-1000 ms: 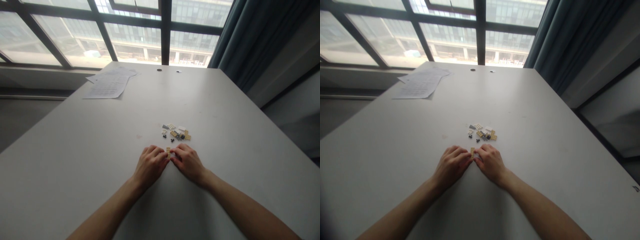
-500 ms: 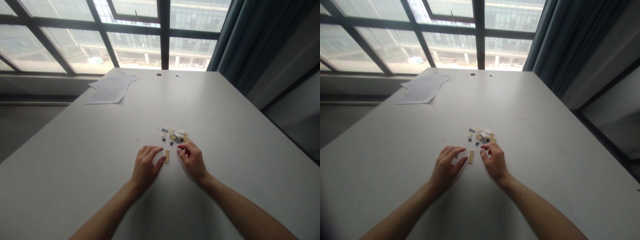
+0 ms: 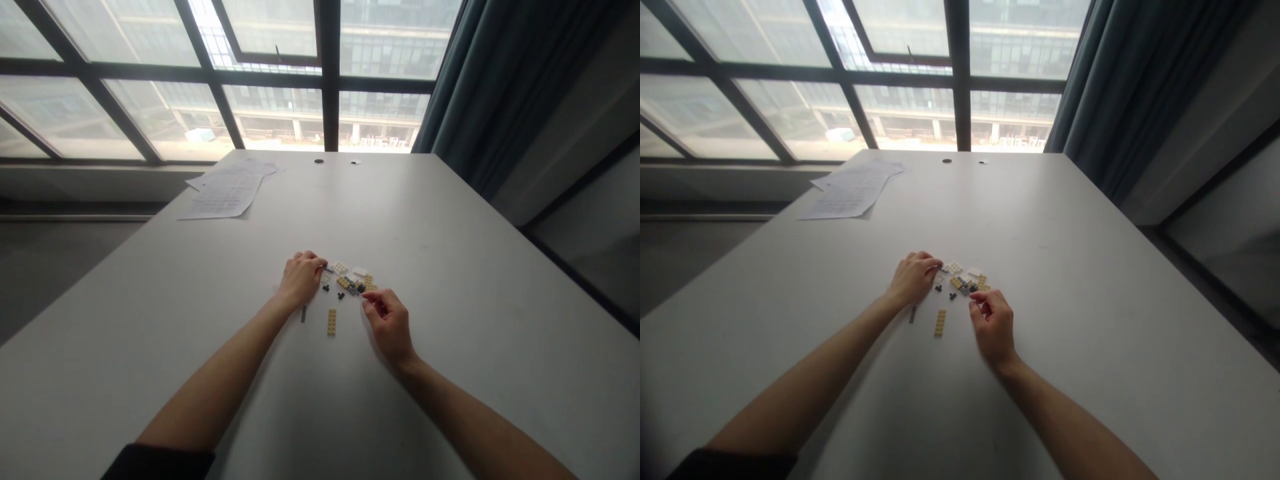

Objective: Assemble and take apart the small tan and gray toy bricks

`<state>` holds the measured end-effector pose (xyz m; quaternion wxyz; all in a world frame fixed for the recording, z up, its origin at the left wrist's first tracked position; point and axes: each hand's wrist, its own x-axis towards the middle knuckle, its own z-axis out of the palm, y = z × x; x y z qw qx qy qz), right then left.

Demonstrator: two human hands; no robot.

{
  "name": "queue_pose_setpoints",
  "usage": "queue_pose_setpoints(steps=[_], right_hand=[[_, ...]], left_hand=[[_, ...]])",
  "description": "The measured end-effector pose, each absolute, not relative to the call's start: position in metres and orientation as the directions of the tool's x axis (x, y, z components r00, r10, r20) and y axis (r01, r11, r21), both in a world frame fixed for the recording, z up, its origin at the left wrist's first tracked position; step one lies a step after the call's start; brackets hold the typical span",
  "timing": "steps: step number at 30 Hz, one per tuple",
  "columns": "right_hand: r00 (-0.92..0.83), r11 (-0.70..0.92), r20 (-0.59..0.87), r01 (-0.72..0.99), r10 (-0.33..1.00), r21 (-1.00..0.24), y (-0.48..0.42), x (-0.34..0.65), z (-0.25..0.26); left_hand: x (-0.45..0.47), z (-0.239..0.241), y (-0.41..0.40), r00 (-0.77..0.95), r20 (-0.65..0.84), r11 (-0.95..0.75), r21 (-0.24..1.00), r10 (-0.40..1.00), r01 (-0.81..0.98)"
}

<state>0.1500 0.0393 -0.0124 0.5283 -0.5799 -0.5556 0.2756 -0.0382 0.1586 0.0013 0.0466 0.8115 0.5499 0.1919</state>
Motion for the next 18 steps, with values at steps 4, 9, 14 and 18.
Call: queue_pose_setpoints(steps=[4,9,14,18], right_hand=[[0.23,0.177,0.266,0.345,0.936,-0.922,0.04,0.151,-0.013],[0.238,0.188,0.279,0.345,0.93,-0.92,0.04,0.151,-0.012],[0.278,0.287,0.423,0.42,0.862,-0.861,0.039,0.152,-0.004],[0.381,0.269,0.448,0.437,0.809,-0.858,0.049,0.162,-0.002]], left_hand=[[-0.042,-0.002,0.161,0.323,0.254,-0.392,0.301,0.912,0.869],[-0.044,-0.003,0.161,0.292,0.245,-0.364,0.341,0.925,0.867],[-0.046,-0.005,0.163,0.274,0.223,-0.343,0.389,0.936,0.855],[-0.047,-0.004,0.161,0.269,0.213,-0.338,0.428,0.939,0.838]])
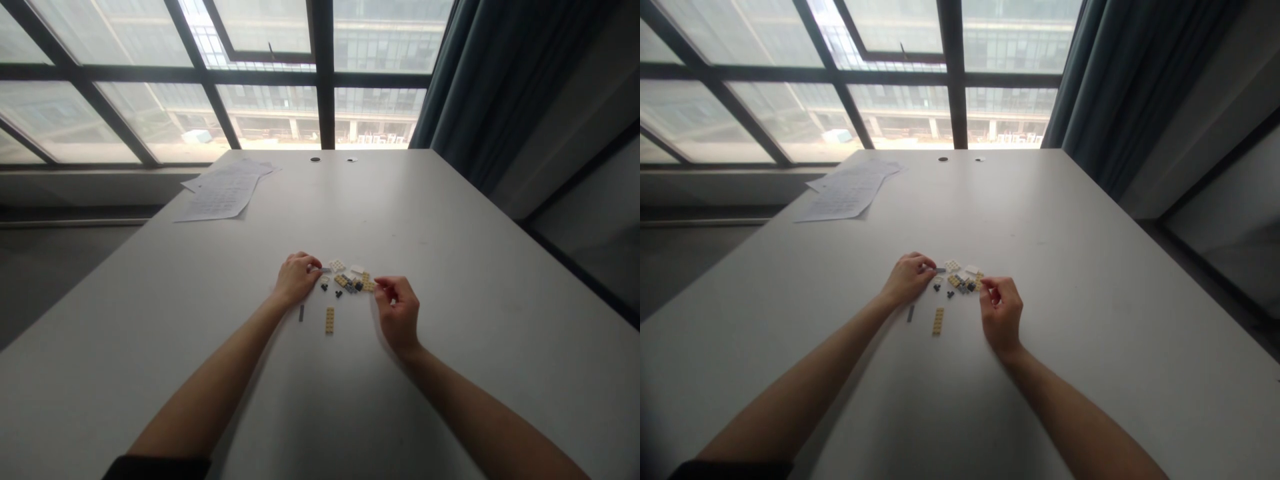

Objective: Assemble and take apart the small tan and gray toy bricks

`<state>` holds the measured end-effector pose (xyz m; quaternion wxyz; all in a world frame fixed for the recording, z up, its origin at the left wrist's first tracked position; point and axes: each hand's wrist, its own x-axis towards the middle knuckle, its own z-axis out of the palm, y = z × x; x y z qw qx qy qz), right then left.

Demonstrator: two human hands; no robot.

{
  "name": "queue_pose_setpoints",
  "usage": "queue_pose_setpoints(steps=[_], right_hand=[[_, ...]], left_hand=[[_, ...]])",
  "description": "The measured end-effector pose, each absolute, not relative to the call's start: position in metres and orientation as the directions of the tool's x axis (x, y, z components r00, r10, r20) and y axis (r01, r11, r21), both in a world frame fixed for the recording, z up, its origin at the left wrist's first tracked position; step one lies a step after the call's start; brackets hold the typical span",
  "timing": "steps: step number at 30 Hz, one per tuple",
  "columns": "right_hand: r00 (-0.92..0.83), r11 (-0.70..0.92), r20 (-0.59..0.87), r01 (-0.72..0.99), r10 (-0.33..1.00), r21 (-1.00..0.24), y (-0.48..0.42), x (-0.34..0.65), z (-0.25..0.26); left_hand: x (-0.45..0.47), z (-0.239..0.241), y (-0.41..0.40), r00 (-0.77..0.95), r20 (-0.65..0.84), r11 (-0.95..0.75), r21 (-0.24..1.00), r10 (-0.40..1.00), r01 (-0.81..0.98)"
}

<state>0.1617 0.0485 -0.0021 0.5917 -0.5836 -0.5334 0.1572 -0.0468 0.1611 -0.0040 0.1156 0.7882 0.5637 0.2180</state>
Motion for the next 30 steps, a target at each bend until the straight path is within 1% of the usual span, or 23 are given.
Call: queue_pose_setpoints(steps=[4,11,15,19,22,23,24,25,27,30], right_hand=[[0.498,0.215,0.396,0.382,0.771,-0.899,0.06,0.174,-0.008],[0.528,0.148,0.284,0.285,0.8,-0.947,0.066,0.177,-0.018],[0.507,0.162,0.289,0.281,0.812,-0.946,0.066,0.176,-0.018],[0.423,0.207,0.327,0.305,0.845,-0.93,0.06,0.17,-0.013],[0.266,0.268,0.334,0.255,0.904,-0.929,0.052,0.158,-0.006],[0.203,0.298,0.344,0.228,0.917,-0.927,0.048,0.154,-0.004],[0.146,0.33,0.362,0.205,0.921,-0.921,0.045,0.149,-0.002],[0.108,0.365,0.389,0.194,0.915,-0.911,0.042,0.146,0.0],[0.096,0.431,0.457,0.209,0.884,-0.878,0.037,0.142,0.003],[0.155,0.51,0.565,0.288,0.81,-0.811,0.033,0.142,0.007]], left_hand=[[-0.047,-0.002,0.158,0.255,0.212,-0.327,0.471,0.944,0.82],[-0.045,0.003,0.155,0.21,0.191,-0.282,0.57,0.959,0.772],[-0.045,0.004,0.154,0.121,0.175,-0.208,0.667,0.977,0.716],[-0.039,0.008,0.137,0.009,0.187,-0.155,0.781,0.982,0.605],[-0.025,0.018,0.107,0.007,0.161,-0.148,0.885,0.987,0.442],[-0.019,0.021,0.095,0.011,0.116,-0.115,0.962,0.993,0.25],[-0.014,0.025,0.084,0.031,0.078,-0.081,0.994,0.996,0.076],[-0.01,0.029,0.074,0.053,0.053,-0.052,0.998,0.997,-0.034],[-0.003,0.035,0.058,0.099,0.01,0.005,0.988,0.995,-0.151],[-0.001,0.039,0.049,0.153,-0.023,0.054,0.979,0.988,-0.198]])
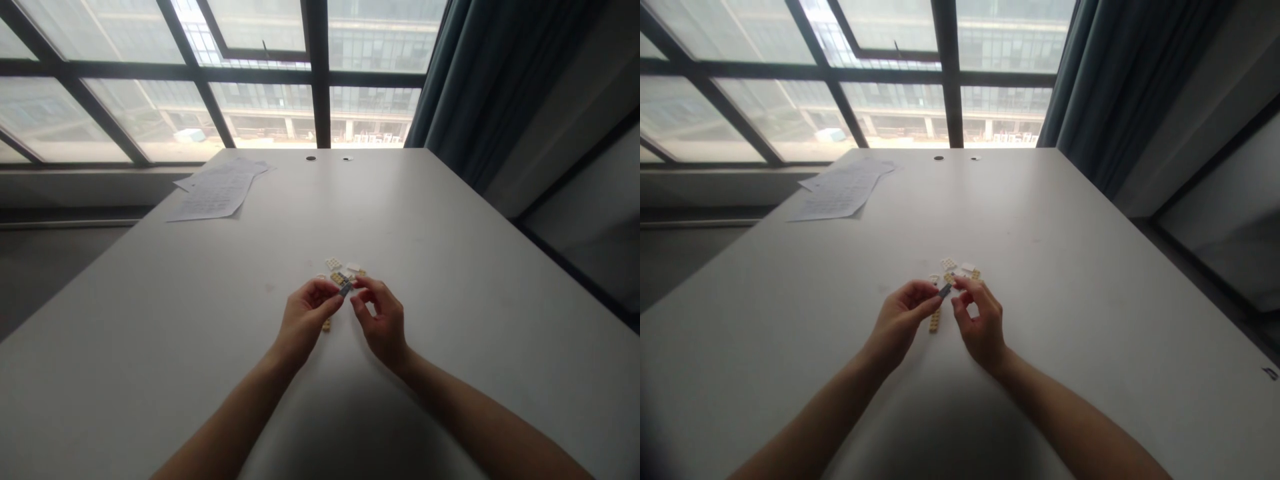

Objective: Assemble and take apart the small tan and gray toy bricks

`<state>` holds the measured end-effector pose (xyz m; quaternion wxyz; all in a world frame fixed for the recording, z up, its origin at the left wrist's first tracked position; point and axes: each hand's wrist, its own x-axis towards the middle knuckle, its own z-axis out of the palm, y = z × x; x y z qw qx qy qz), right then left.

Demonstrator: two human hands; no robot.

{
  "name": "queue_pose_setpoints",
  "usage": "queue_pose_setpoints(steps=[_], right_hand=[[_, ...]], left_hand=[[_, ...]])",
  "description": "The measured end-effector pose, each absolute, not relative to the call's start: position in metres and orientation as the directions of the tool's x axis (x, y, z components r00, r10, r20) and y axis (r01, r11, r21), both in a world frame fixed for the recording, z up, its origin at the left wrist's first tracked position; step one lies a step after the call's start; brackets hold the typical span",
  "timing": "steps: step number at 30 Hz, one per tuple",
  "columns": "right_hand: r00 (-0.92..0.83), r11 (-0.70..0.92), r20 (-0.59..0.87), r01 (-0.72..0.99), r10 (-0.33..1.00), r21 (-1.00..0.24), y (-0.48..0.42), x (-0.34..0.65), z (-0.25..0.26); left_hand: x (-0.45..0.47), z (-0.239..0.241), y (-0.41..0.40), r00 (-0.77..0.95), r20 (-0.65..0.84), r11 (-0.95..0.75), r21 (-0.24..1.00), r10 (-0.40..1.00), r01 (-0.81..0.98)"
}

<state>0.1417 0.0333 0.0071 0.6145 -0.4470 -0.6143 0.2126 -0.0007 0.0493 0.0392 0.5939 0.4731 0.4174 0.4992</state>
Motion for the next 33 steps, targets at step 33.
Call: queue_pose_setpoints(steps=[33], right_hand=[[-0.231,-0.16,-0.089,-0.313,0.969,-0.936,0.034,0.14,0.023]], left_hand=[[-0.017,0.036,0.052,0.138,0.241,-0.274,0.904,0.961,0.328]])
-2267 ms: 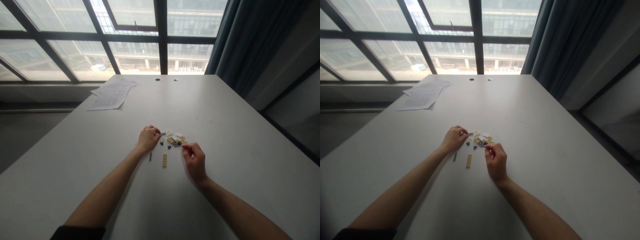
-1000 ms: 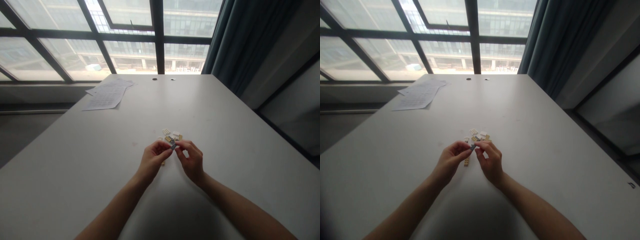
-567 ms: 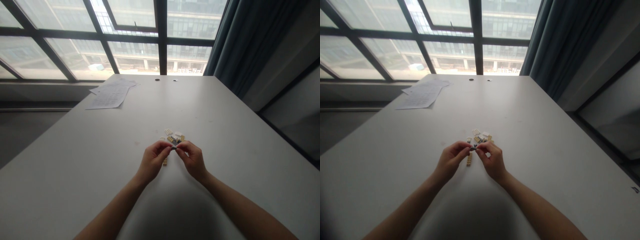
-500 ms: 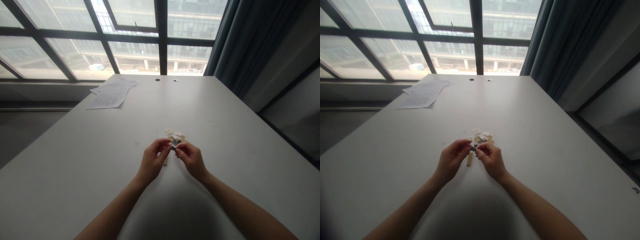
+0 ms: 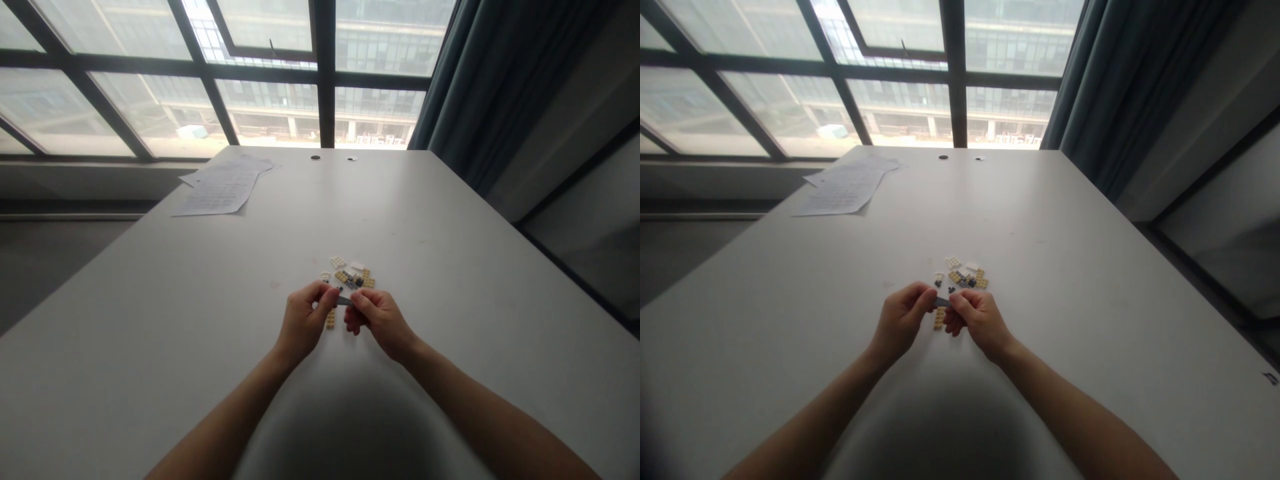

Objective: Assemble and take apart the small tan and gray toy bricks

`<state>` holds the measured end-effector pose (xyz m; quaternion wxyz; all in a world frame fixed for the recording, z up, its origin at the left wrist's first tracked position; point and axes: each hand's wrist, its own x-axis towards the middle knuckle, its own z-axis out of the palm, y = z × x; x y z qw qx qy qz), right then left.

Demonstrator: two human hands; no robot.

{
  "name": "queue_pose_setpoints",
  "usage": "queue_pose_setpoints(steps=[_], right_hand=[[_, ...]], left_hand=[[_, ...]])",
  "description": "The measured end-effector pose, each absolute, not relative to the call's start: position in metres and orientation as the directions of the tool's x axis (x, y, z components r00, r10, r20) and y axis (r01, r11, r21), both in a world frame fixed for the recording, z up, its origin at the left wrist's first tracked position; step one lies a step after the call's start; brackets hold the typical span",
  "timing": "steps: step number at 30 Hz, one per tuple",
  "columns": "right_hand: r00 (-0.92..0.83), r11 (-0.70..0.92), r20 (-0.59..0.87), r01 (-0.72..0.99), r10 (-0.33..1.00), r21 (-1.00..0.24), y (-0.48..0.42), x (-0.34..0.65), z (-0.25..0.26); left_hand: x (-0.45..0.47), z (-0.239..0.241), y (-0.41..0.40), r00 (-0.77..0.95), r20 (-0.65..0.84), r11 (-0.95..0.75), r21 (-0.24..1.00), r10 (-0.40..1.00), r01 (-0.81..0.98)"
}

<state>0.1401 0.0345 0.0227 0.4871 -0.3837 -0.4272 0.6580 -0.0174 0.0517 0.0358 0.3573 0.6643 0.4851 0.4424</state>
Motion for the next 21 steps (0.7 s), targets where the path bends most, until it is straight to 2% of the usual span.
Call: queue_pose_setpoints(steps=[4,6,10,12,14,17,19,21], right_hand=[[-0.173,-0.099,-0.06,-0.227,0.983,-0.969,0.038,0.142,0.022],[-0.143,-0.073,-0.045,-0.197,0.989,-0.978,0.04,0.145,0.025],[-0.214,-0.044,-0.012,-0.145,0.977,-0.989,0.041,0.154,0.034],[-0.258,-0.044,-0.019,-0.091,0.966,-0.995,0.042,0.162,0.038],[-0.276,-0.051,-0.048,-0.004,0.96,-0.999,0.042,0.17,0.038],[-0.329,-0.001,-0.106,0.304,0.938,-0.953,0.043,0.182,0.032],[-0.349,0.088,-0.131,0.546,0.928,-0.833,0.045,0.188,0.028],[-0.339,0.156,-0.129,0.695,0.932,-0.701,0.047,0.19,0.025]], left_hand=[[-0.017,0.037,0.052,0.211,0.169,-0.227,0.929,0.963,0.292],[-0.016,0.037,0.051,0.221,0.166,-0.236,0.91,0.961,0.34],[-0.014,0.036,0.045,0.193,0.272,-0.333,0.775,0.943,0.537],[-0.013,0.037,0.043,0.236,0.332,-0.406,0.701,0.913,0.587],[-0.013,0.037,0.042,0.337,0.364,-0.496,0.598,0.868,0.63],[-0.014,0.036,0.043,0.496,0.37,-0.606,0.299,0.786,0.737],[-0.014,0.033,0.044,0.577,0.349,-0.642,0.102,0.739,0.76],[-0.012,0.029,0.043,0.679,0.295,-0.711,0.004,0.673,0.703]])
